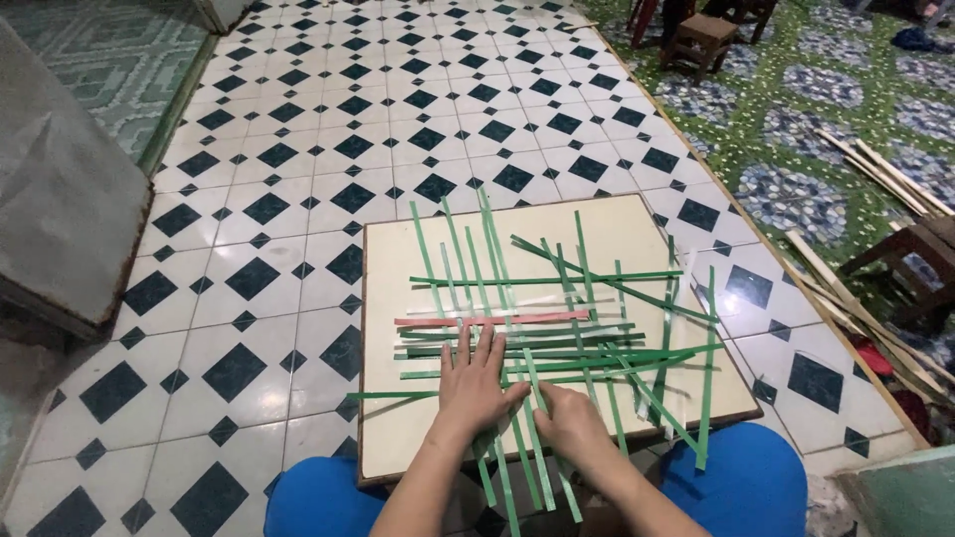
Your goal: Weaving thin green and pink plastic strips into a grid pattern on a small board
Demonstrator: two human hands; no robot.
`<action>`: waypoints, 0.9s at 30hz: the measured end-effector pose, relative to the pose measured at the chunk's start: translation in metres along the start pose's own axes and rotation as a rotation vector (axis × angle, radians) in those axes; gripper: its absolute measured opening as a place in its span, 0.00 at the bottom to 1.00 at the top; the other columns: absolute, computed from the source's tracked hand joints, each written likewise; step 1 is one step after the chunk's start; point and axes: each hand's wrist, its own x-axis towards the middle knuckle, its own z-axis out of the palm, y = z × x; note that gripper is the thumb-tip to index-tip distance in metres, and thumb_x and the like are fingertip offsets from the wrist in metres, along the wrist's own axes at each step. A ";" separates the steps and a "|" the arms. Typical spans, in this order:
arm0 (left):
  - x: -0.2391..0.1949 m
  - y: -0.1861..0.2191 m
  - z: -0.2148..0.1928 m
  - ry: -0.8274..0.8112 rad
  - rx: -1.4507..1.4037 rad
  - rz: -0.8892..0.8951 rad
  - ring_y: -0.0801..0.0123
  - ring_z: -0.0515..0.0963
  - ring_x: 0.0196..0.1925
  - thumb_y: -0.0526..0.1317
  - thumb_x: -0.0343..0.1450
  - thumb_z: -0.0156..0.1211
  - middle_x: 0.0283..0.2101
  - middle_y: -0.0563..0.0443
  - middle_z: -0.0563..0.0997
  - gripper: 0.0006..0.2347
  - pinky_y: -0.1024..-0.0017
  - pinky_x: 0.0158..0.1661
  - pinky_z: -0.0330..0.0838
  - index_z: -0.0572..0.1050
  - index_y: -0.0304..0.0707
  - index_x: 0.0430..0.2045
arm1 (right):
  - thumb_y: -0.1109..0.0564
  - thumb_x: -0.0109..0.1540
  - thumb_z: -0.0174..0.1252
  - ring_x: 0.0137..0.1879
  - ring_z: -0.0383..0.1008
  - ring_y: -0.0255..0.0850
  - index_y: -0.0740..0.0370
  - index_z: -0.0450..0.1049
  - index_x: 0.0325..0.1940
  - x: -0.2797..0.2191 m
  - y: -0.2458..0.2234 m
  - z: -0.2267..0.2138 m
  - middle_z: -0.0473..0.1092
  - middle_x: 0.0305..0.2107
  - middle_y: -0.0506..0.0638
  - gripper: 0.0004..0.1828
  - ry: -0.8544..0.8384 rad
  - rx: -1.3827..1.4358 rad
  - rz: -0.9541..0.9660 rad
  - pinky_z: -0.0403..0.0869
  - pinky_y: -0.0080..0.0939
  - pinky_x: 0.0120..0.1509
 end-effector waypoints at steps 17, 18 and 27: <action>-0.001 0.009 -0.013 -0.035 0.034 -0.005 0.45 0.26 0.74 0.64 0.69 0.38 0.74 0.51 0.34 0.34 0.40 0.66 0.29 0.45 0.53 0.69 | 0.50 0.62 0.45 0.47 0.75 0.53 0.52 0.63 0.66 -0.005 0.032 0.028 0.74 0.45 0.54 0.26 0.062 -0.051 -0.013 0.74 0.56 0.43; -0.001 0.009 -0.012 -0.028 0.038 0.000 0.43 0.27 0.74 0.63 0.69 0.40 0.74 0.49 0.36 0.34 0.38 0.65 0.31 0.46 0.51 0.69 | 0.50 0.62 0.45 0.46 0.75 0.54 0.52 0.63 0.66 -0.004 0.036 0.031 0.74 0.45 0.55 0.27 0.074 -0.055 -0.020 0.74 0.56 0.42; -0.004 0.013 -0.005 -0.041 0.084 -0.036 0.44 0.24 0.74 0.64 0.71 0.33 0.74 0.49 0.29 0.34 0.37 0.64 0.30 0.40 0.52 0.70 | 0.52 0.62 0.48 0.47 0.77 0.50 0.57 0.64 0.64 -0.001 0.023 0.026 0.75 0.43 0.56 0.25 0.049 -0.036 0.014 0.77 0.51 0.49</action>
